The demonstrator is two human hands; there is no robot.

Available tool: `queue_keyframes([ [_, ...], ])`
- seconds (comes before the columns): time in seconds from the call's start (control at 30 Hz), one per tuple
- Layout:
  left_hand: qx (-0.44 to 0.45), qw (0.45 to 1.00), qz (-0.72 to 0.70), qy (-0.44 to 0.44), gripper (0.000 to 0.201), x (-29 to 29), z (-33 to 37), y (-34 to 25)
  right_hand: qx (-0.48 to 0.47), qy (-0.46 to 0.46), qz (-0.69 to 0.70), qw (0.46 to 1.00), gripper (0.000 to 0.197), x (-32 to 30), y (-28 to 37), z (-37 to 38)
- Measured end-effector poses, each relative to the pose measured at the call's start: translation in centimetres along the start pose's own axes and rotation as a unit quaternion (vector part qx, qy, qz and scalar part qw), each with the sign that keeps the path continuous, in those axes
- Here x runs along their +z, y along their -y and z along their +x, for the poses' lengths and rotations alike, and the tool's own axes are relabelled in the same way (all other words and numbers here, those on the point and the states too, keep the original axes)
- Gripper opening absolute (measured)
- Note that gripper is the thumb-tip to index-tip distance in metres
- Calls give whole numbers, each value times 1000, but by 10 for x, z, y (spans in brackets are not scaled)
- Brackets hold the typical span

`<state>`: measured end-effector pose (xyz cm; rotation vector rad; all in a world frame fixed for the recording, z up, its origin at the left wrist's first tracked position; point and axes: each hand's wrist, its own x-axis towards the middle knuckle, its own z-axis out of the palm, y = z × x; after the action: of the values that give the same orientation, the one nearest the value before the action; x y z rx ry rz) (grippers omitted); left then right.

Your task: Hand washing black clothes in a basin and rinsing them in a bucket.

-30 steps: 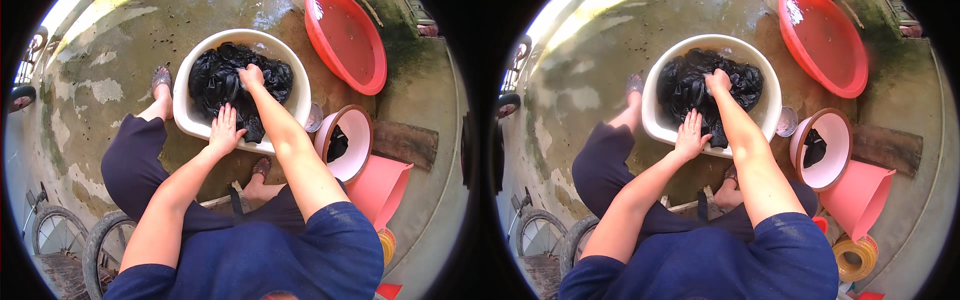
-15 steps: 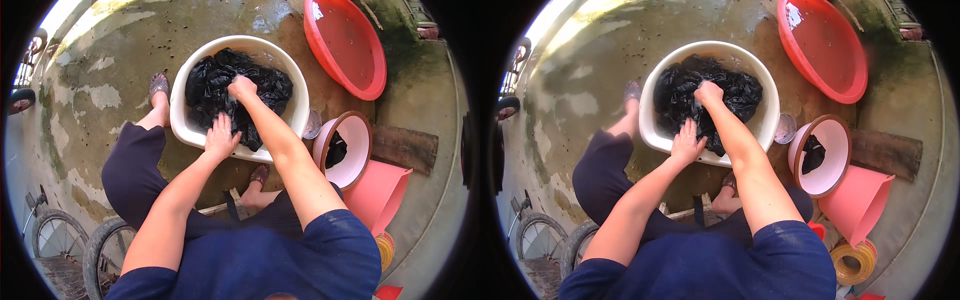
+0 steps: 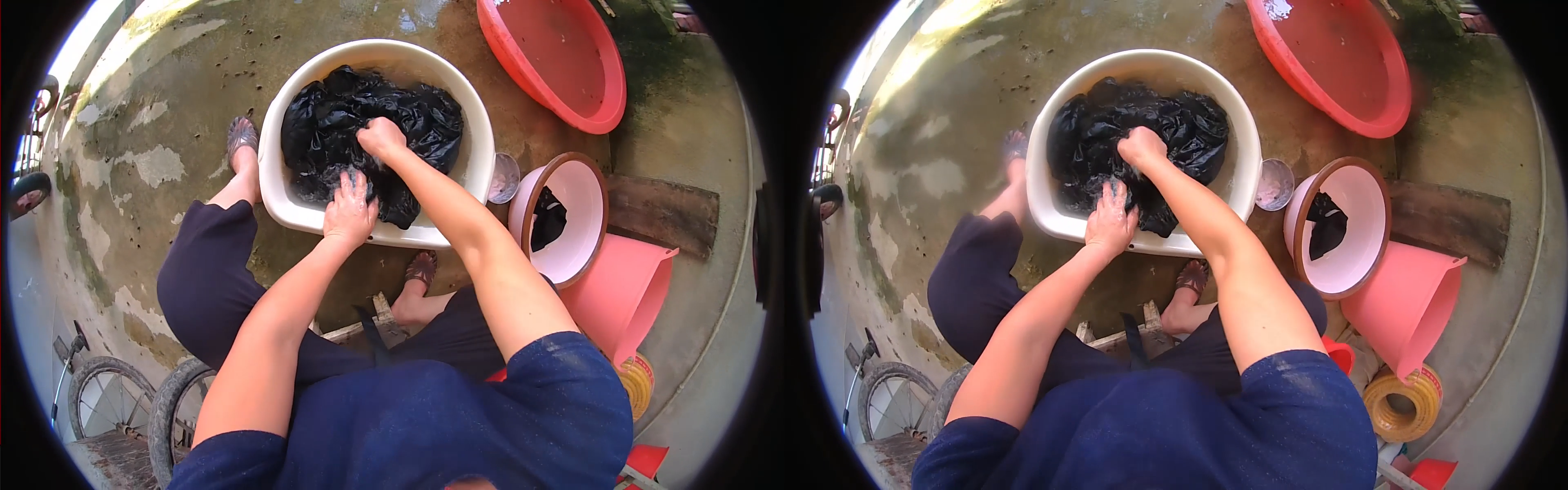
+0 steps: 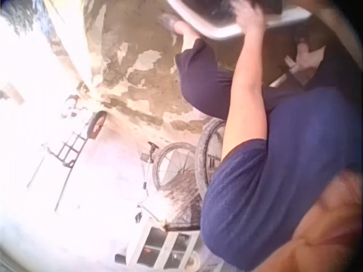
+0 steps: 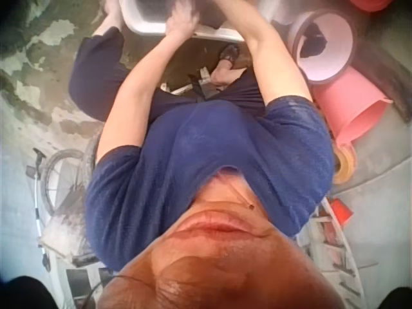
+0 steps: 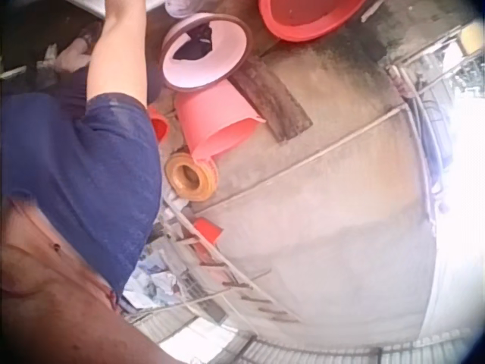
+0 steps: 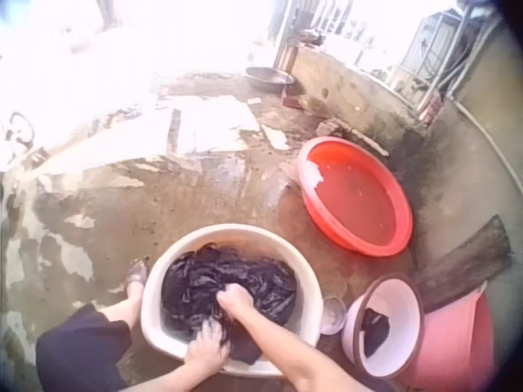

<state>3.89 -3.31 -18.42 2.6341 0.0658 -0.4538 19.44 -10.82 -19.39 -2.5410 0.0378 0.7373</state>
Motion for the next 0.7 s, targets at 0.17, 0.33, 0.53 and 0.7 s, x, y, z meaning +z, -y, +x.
queue_keyframes([
  [0.17,-18,997,-23,-78,65,18,3,2,-103,8,90,991,41,-14,-31,-1],
  [0.33,-38,998,-13,-42,64,0,-3,7,-492,-90,-12,866,21,-10,-60,-117],
  [0.53,3,996,38,-78,62,13,-3,5,-42,-15,-22,999,32,4,9,12],
  [0.7,-15,996,11,-91,60,27,0,2,-122,36,30,991,45,-7,-21,22],
])
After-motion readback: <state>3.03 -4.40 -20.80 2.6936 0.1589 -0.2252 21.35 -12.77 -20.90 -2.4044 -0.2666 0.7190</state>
